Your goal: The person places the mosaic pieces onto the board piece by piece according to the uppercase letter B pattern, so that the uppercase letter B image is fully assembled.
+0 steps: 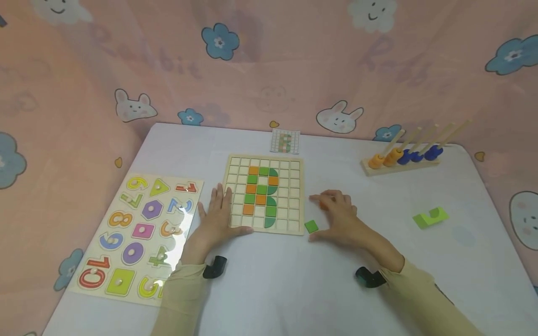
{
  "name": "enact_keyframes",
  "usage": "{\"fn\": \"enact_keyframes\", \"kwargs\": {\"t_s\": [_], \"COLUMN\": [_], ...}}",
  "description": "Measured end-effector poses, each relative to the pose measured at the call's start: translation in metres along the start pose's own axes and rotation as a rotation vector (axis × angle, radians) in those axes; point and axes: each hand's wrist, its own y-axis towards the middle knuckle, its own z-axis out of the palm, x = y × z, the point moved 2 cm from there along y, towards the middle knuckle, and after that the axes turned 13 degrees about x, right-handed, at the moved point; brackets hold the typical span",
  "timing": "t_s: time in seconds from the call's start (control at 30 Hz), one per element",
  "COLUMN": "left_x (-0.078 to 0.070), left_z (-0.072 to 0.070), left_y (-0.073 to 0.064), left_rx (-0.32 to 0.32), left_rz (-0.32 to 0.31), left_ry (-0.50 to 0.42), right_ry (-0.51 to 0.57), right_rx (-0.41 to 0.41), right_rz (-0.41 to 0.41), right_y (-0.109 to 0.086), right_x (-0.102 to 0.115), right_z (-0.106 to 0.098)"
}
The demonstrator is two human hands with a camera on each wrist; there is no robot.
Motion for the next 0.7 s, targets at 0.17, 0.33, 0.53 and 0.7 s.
{"fn": "enact_keyframes", "kwargs": {"t_s": [0.17,0.33,0.53,0.7], "left_x": [0.0001,0.0002,0.0003,0.0003], "left_z": [0.0001,-0.0001,-0.0001,-0.0002], "left_y": [0.0005,-0.0001,-0.0007,-0.0007], "left_rx": [0.003,0.0,-0.002,0.002], "left_rz": [-0.003,-0.003,0.0,-0.002], "left_ry": [-0.001,0.003,-0.001,0.004], "right_ry": [0.015,0.074,0.108,0.092], "right_rx": [0.006,-0.019,-0.066,-0.067], "right_rz": [-0.034,-0.097,-0.138,-0.143], "right_y": [-0.0054,-0.0094,-0.0099,-0.0082], "right_x": [-0.007,-0.0099,-0.0104,-0.009], "right_z": [-0.0033,-0.0034,-0.003,-0.0029]}}
